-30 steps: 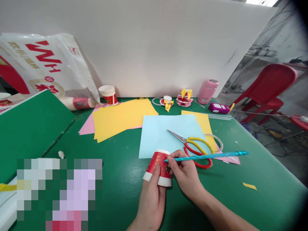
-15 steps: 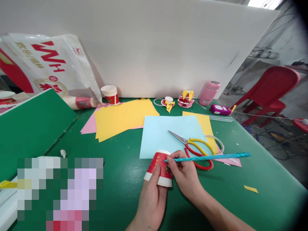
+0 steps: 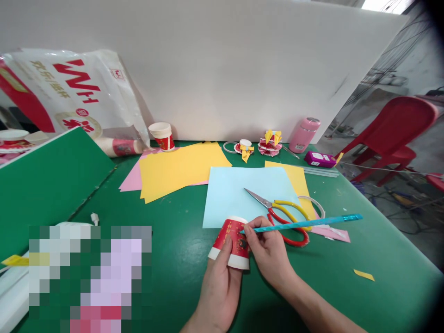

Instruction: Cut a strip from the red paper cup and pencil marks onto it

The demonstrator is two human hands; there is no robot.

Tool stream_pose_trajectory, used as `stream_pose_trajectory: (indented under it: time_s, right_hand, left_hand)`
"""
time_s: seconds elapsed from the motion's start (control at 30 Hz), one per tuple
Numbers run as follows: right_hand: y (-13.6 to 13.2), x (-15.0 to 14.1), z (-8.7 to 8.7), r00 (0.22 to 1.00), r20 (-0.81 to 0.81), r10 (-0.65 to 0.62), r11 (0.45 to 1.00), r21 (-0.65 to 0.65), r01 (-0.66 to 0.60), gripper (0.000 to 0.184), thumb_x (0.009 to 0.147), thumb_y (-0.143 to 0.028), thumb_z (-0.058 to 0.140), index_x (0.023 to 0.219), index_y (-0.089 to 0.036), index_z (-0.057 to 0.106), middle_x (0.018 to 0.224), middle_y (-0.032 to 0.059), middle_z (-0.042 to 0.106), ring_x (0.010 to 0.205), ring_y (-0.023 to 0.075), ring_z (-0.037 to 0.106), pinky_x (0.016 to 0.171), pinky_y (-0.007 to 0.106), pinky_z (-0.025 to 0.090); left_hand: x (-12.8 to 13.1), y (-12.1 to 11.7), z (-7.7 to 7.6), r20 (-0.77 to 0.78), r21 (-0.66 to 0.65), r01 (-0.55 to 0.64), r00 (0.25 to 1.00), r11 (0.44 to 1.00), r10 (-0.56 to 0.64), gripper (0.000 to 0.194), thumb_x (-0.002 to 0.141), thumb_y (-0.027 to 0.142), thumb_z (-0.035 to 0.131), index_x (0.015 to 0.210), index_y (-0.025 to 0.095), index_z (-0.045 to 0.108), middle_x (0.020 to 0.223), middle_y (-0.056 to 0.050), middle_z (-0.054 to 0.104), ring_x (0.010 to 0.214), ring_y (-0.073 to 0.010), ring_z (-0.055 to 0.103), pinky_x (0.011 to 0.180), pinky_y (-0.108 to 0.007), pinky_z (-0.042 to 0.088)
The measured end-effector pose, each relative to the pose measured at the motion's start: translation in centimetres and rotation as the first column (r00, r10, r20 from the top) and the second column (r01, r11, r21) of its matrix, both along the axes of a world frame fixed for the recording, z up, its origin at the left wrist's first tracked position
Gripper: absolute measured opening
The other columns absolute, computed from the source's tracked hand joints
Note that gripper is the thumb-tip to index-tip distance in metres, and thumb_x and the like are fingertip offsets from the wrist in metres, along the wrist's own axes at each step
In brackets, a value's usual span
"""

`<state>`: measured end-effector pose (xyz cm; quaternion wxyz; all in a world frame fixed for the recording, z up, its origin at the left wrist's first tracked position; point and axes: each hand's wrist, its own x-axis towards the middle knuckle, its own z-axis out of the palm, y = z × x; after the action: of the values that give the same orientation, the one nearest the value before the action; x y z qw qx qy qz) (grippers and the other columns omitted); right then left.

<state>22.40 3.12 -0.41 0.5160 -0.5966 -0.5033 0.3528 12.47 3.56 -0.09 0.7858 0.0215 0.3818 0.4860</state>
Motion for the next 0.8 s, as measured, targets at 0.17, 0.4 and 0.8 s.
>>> stream_pose_trajectory:
  time_s: [0.17,0.4,0.8]
  right_hand:
    - [-0.03,0.05,-0.13,1.000,-0.011,-0.005,1.000,-0.012,0.005,0.017,0.085,-0.030,0.045,0.073,-0.018,0.045,0.054,-0.0045,0.043,0.047,0.0103,0.038,0.042,0.021,0.031]
    - [0.05,-0.02,-0.48,1.000,-0.020,-0.016,1.000,0.002,0.016,0.017,0.084,-0.029,0.046,0.071,-0.019,0.045,0.054,-0.0049,0.042,0.046,0.0098,0.036,0.042,0.021,0.030]
    - [0.02,-0.30,-0.14,0.998,-0.065,0.002,1.000,0.000,-0.002,0.016,0.084,-0.030,0.047,0.073,-0.018,0.047,0.056,-0.0043,0.043,0.049,0.0101,0.038,0.043,0.021,0.031]
  left_hand:
    - [-0.01,-0.02,0.10,-0.011,-0.007,-0.011,1.000,1.000,0.011,0.023,0.076,0.015,0.057,0.098,0.015,0.062,0.101,-0.011,0.067,0.095,-0.0191,0.061,0.083,-0.029,0.049]
    - [-0.01,0.07,-0.02,0.003,0.006,-0.002,1.000,1.000,0.002,0.023,0.076,0.015,0.058,0.098,0.015,0.063,0.098,-0.011,0.068,0.091,-0.0181,0.062,0.082,-0.028,0.050]
    - [-0.03,0.01,0.05,0.020,0.019,-0.001,1.000,1.000,0.001,0.023,0.077,0.013,0.056,0.098,0.015,0.063,0.103,-0.011,0.067,0.097,-0.0192,0.060,0.086,-0.030,0.048]
